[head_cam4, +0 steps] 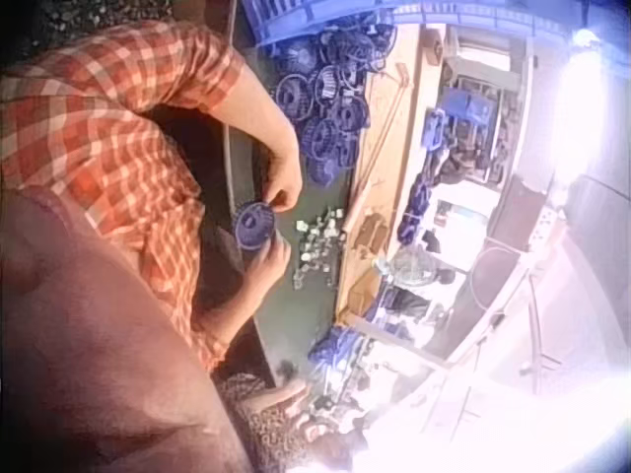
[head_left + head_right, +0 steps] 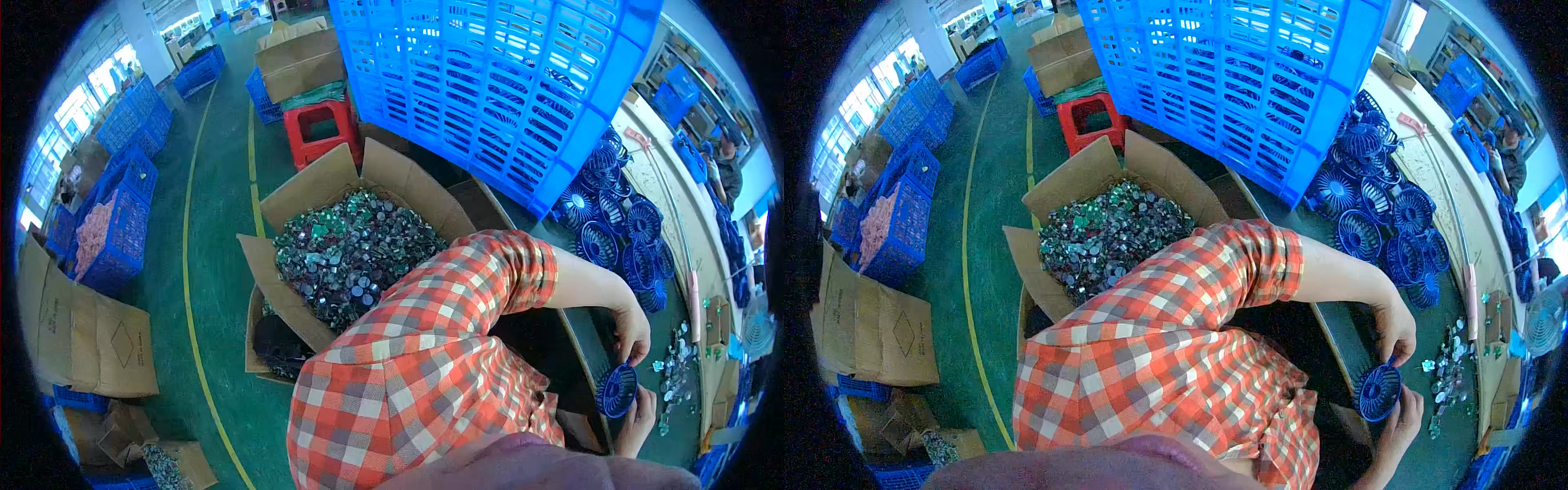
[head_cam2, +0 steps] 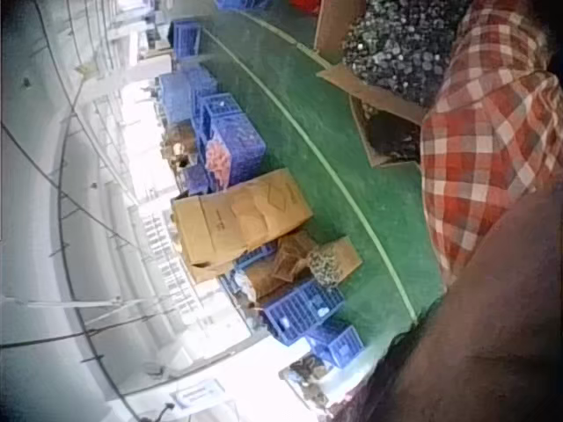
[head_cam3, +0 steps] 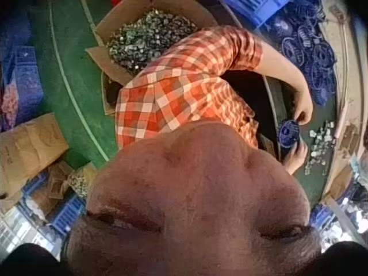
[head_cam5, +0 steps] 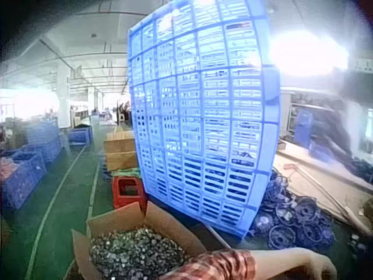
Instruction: Assembling small blue portable fans by inserting components into the plastic casing.
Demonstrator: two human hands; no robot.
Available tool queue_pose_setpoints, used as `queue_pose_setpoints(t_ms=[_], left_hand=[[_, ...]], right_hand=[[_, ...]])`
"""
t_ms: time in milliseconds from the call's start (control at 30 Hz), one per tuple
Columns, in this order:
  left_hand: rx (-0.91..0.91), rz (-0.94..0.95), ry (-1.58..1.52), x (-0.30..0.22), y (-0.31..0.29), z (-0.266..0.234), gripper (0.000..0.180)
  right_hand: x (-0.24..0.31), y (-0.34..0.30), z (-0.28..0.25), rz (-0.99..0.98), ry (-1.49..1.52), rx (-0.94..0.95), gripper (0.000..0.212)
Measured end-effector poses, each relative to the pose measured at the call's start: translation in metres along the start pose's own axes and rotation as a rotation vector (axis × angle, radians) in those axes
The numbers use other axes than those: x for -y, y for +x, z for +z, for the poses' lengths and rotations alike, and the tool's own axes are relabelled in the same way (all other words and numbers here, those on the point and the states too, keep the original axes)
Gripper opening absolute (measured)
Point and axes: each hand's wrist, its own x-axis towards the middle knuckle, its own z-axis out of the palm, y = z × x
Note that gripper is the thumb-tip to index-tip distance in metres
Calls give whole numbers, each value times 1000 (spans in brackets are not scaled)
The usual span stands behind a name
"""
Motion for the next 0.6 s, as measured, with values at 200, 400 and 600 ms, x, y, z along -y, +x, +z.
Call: queue_pose_setpoints(t_ms=[200,400,600], left_hand=[[-31,-21,34,-9,-3,-1,37],[-56,-22,46,-6,-2,0,36],[-69,11,50,0,0,4,37]], right_hand=[[-23,-1,6,51,-249,-48,26],[-38,2,14,2,-437,-193,32],[-23,1,13,-131,-603,-123,36]])
